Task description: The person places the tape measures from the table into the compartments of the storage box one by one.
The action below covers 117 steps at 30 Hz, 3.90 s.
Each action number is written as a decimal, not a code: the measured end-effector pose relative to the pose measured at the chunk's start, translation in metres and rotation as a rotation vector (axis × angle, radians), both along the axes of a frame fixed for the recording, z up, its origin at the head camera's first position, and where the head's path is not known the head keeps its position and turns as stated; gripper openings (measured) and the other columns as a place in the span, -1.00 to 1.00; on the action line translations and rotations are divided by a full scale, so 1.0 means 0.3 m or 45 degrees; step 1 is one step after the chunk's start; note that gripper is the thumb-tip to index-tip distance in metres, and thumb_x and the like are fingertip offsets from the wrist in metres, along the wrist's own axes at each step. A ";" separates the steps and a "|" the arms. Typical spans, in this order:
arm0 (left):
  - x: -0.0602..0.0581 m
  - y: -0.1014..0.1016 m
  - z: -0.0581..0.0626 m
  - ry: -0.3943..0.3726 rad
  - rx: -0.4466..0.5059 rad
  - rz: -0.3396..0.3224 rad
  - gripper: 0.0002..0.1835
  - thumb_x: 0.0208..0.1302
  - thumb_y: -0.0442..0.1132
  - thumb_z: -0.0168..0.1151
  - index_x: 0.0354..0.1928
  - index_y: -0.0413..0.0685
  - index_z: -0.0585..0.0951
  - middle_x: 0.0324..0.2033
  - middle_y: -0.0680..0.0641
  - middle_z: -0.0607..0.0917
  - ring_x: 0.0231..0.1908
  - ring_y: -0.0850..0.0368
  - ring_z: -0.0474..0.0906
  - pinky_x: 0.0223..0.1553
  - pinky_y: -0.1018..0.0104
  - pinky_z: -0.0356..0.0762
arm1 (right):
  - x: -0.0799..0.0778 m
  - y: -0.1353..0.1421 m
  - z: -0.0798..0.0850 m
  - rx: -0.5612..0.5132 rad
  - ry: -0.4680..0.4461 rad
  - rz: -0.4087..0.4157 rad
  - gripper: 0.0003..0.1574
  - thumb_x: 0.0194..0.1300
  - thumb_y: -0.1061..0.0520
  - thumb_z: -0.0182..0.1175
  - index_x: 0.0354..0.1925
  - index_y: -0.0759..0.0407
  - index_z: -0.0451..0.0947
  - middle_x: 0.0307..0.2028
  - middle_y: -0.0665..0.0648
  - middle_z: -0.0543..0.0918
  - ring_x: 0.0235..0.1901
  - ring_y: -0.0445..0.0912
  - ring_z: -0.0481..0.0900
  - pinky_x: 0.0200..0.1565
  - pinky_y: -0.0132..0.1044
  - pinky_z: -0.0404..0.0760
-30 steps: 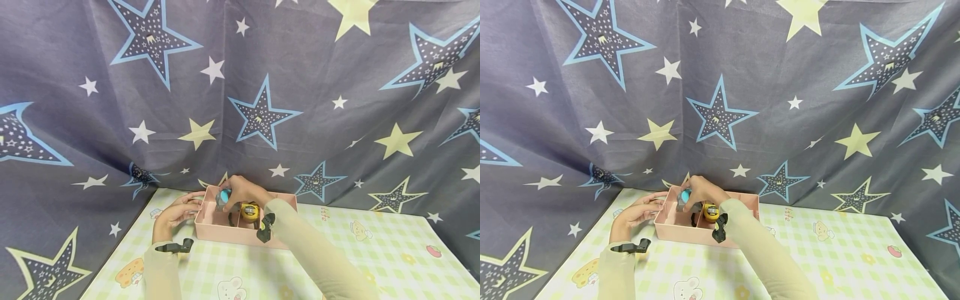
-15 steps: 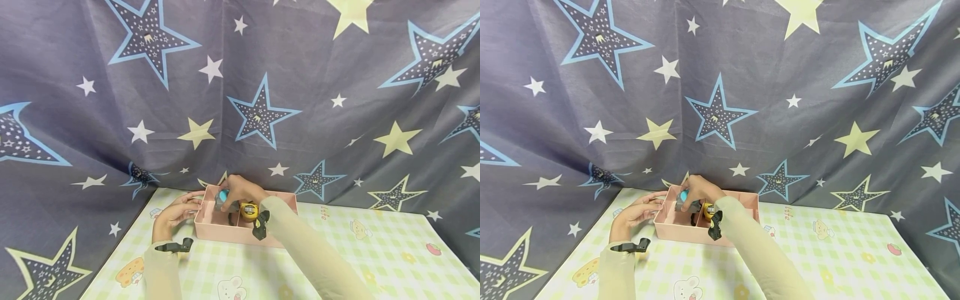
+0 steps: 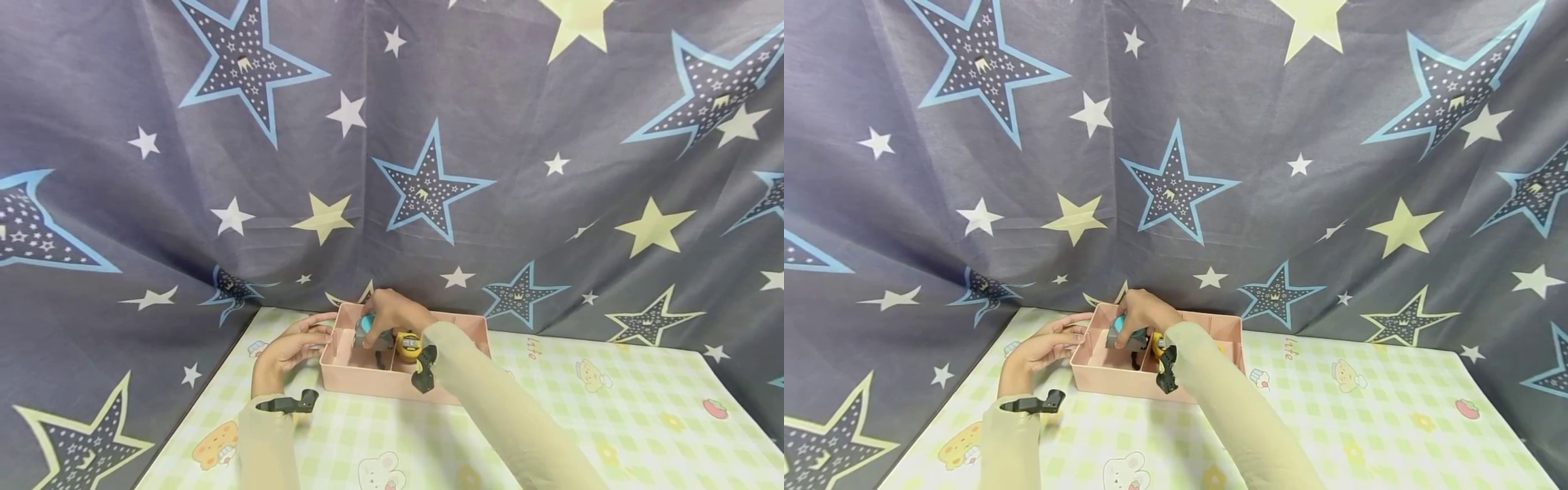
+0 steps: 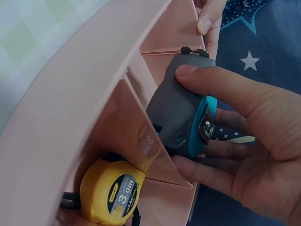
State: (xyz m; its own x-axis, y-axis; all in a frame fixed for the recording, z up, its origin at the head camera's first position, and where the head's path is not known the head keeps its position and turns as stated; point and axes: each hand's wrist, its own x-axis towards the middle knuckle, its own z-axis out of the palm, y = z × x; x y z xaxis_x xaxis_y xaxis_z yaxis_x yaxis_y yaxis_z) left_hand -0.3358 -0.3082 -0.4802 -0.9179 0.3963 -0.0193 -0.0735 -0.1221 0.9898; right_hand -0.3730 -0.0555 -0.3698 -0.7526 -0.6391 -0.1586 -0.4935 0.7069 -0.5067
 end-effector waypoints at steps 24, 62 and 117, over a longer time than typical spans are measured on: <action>0.005 0.004 0.000 0.002 -0.006 -0.004 -0.27 0.47 -0.46 0.07 0.57 -0.33 0.02 -0.06 0.06 0.63 -0.18 0.31 0.66 -0.16 0.45 0.67 | -0.002 -0.037 -0.006 -0.084 -0.181 -0.136 -0.22 -0.05 0.25 0.62 0.18 0.27 0.61 0.14 0.14 0.67 -0.01 0.04 0.67 -0.15 0.07 0.76; 0.008 0.013 0.008 0.001 0.000 0.038 -0.24 0.40 -0.52 0.08 0.57 -0.34 0.03 -0.22 0.17 0.65 -0.19 0.30 0.67 -0.13 0.38 0.68 | -0.009 -0.103 -0.011 0.083 -0.072 -0.035 -0.38 -0.08 0.20 0.65 0.02 0.19 0.74 -0.13 0.06 0.78 -0.37 -0.17 0.62 -0.13 -0.05 0.77; 0.029 0.018 0.005 0.015 -0.068 0.036 -0.25 0.42 -0.43 0.13 0.56 -0.31 0.07 -0.15 0.14 0.61 -0.18 0.31 0.63 -0.16 0.41 0.65 | -0.016 -0.114 -0.098 0.238 -0.079 0.001 -0.19 0.00 0.13 0.63 0.25 0.13 0.62 0.16 0.08 0.68 -0.10 -0.08 0.73 -0.15 -0.16 0.78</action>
State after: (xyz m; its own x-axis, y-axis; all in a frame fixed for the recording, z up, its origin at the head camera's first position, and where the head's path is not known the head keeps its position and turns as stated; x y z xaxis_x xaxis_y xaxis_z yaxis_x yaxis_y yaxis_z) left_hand -0.3272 -0.3030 -0.4788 -0.9291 0.3686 -0.0291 -0.0594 -0.0712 0.9957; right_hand -0.3779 -0.0898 -0.3992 -0.7372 -0.5946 -0.3208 -0.4660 0.7913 -0.3958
